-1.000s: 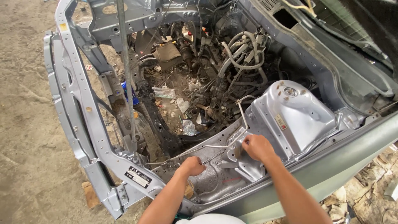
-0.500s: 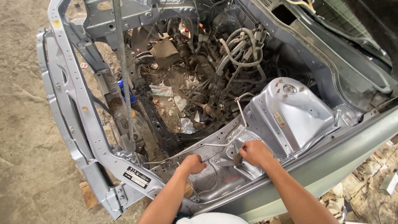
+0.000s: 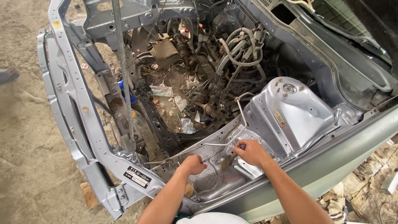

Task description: Using a small hand brush to clean dust and dirt from the interior surfaces of a car's engine bay.

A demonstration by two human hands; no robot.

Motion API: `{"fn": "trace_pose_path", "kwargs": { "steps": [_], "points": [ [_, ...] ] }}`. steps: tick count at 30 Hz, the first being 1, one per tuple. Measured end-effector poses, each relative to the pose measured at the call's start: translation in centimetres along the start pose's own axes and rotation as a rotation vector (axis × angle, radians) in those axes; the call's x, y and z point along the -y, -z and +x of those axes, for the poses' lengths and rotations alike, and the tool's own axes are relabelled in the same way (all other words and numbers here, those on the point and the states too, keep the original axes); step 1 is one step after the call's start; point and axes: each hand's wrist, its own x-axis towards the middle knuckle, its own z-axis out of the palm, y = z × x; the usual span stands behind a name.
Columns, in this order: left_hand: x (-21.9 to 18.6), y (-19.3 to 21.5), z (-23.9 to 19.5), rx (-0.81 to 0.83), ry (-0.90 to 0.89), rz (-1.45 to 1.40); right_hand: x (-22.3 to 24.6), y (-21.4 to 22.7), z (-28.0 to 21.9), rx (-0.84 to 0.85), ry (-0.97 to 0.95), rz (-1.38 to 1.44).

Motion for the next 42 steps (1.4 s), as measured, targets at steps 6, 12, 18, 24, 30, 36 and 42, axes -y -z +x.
{"fn": "trace_pose_path", "kwargs": {
  "steps": [6,12,18,24,30,36,42],
  "points": [
    [-0.2,0.3,-0.2,-0.001,-0.006,0.021,-3.5,-1.1,2.3,-0.136,0.079,-0.21],
    [0.0,0.4,-0.2,0.0,-0.003,0.027,-2.1,-0.5,1.2,-0.118,0.075,-0.125],
    [0.2,0.2,0.1,0.014,0.01,0.039,-2.9,-0.3,1.9,-0.045,-0.06,0.004],
    [-0.5,0.8,-0.9,0.005,0.001,0.029,-6.9,-1.5,5.6,-0.152,-0.022,-0.119],
    [-0.4,0.7,-0.9,0.017,-0.007,0.027,-5.6,-0.7,4.9,-0.166,0.02,-0.119],
    [-3.8,3.8,-4.9,0.164,0.044,0.033,2.6,3.5,-1.0,0.209,-0.215,0.108],
    [-2.0,1.9,-2.4,0.145,-0.022,0.065,-2.8,1.0,2.4,-0.046,-0.128,-0.059]
  ]
}}
